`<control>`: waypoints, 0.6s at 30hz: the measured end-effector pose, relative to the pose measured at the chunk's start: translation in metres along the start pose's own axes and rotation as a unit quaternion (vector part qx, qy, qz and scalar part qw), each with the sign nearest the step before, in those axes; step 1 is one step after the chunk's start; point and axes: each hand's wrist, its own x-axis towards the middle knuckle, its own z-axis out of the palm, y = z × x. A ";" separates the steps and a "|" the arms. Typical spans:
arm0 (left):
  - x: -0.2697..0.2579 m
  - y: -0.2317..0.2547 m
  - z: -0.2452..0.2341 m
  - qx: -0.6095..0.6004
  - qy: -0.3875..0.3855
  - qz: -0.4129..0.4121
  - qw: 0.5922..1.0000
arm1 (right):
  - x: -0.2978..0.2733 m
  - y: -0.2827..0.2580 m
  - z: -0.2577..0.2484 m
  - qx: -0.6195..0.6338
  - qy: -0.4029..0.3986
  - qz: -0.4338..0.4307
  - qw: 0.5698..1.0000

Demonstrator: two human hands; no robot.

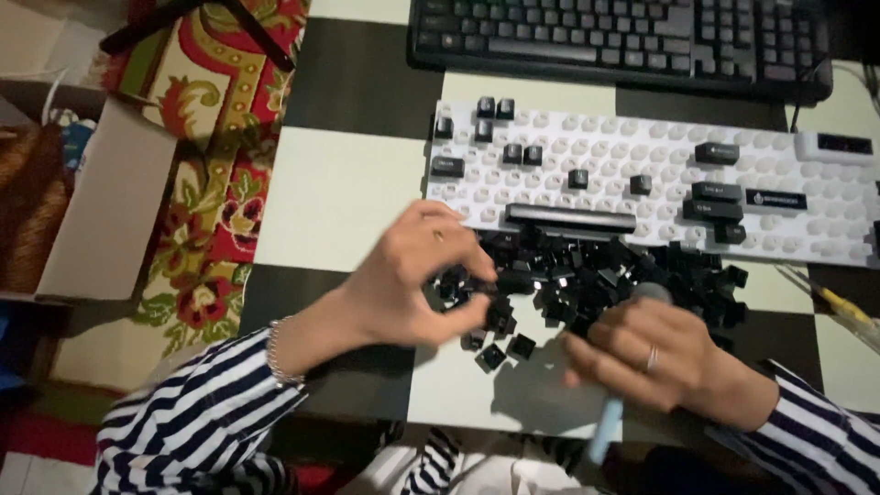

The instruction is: Assemble a mechanical keyboard base by brushing dust and inserting keycaps onto the keyboard matrix board.

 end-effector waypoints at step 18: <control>0.009 -0.045 -0.033 0.038 0.043 -0.195 0.979 | 0.113 0.079 0.037 0.115 -0.113 0.288 0.944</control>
